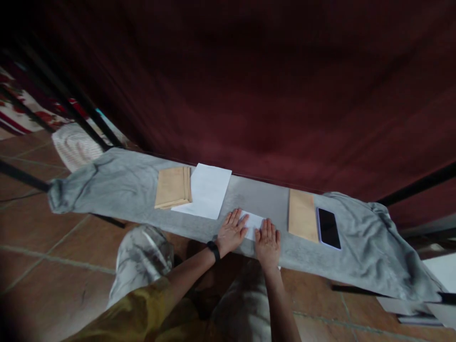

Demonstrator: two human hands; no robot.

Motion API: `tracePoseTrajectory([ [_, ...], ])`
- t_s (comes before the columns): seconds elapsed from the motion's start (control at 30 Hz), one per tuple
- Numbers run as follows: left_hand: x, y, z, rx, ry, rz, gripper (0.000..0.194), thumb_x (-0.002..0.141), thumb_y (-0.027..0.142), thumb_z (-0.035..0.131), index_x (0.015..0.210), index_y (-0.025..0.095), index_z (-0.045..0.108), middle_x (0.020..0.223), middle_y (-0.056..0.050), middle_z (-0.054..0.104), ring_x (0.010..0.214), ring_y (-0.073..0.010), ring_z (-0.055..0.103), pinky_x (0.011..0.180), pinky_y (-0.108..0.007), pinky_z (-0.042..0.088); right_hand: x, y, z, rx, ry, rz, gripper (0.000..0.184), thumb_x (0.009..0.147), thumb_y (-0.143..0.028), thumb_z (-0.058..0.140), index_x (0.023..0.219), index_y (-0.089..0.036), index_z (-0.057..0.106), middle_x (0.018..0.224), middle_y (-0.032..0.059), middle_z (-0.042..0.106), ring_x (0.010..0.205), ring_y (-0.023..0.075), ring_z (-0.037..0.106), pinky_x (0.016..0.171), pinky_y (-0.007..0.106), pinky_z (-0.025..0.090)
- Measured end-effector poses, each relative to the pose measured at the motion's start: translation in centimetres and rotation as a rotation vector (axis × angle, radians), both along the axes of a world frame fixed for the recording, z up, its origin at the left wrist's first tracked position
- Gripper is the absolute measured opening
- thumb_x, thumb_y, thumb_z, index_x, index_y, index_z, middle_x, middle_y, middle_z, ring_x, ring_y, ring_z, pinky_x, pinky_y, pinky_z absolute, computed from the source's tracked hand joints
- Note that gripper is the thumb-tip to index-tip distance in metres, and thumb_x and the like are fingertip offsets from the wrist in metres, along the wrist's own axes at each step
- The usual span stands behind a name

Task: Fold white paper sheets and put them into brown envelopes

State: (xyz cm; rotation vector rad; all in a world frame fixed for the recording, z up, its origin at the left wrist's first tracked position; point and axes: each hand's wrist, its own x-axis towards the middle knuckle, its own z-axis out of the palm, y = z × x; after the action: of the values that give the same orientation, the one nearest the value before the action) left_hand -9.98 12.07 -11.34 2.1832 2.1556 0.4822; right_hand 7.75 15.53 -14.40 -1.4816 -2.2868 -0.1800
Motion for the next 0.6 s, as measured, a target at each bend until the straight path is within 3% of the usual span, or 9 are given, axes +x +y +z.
tracePoseTrajectory([
  [0.13,0.2,0.2,0.3,0.003,0.037,-0.031,0.056,0.099,0.044,0.038,0.149,0.018,0.04,0.16,-0.012,0.032,0.149,-0.0279,0.025,0.123,-0.053,0.012,-0.1,0.0,0.1,-0.01,0.015,-0.005,0.061,0.104,-0.042,0.023,0.151,-0.007,0.035,0.149,0.021,0.046,0.137,0.0327,0.043,0.112,0.053,0.031],
  [0.37,0.3,0.6,0.8,0.013,0.141,-0.109,0.055,0.1,0.038,0.035,0.147,0.011,0.042,0.157,-0.014,0.038,0.147,-0.0276,0.029,0.123,-0.051,0.014,-0.2,0.0,0.1,-0.031,0.007,-0.019,0.059,0.104,-0.041,0.025,0.15,-0.008,0.038,0.151,0.0199,0.044,0.138,0.0317,0.042,0.113,0.052,0.029],
  [0.6,1.5,0.8,0.6,0.07,0.105,-0.322,0.051,0.102,0.036,0.032,0.147,0.013,0.043,0.158,-0.01,0.036,0.148,-0.0215,0.029,0.123,-0.041,0.018,-0.2,0.0,0.0,-0.044,0.031,-0.013,0.058,0.103,-0.04,0.025,0.151,-0.01,0.036,0.152,0.0184,0.043,0.139,0.0323,0.041,0.114,0.054,0.026],
])
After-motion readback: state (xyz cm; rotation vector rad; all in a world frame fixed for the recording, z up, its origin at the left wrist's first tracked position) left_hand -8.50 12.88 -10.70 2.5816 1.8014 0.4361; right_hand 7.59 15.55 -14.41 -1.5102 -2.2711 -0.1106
